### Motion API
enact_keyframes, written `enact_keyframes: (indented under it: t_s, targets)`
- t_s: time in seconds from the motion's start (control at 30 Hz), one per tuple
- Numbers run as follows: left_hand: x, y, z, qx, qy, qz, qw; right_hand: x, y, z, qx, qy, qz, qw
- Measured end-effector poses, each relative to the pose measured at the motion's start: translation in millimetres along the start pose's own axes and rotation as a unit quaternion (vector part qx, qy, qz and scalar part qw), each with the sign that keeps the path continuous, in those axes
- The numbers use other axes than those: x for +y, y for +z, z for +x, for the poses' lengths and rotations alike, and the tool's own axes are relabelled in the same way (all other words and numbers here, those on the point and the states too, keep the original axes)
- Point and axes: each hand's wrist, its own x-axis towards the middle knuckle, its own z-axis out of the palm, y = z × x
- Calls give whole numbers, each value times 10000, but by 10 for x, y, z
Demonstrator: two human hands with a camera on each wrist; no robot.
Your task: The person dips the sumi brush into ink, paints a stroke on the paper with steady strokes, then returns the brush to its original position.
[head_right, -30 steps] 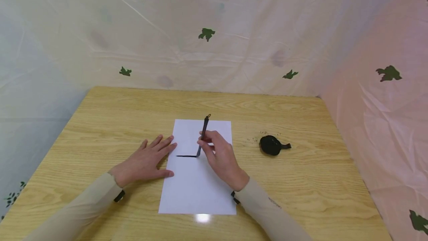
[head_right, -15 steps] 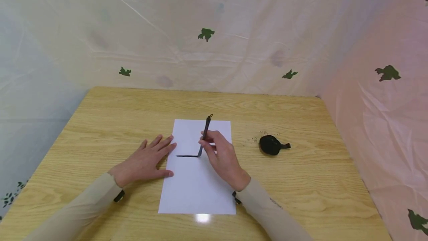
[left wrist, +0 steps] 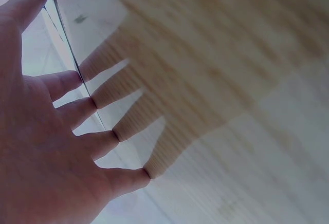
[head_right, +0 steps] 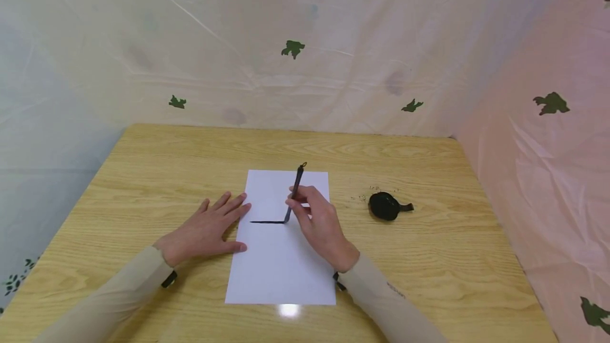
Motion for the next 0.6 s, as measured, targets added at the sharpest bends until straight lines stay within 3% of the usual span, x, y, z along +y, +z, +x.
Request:
enact_keyframes:
  t_s: [0.6]
  targets:
    - [7, 2, -1, -17, 10, -20, 10000, 33, -48, -36, 50, -44, -69, 10000]
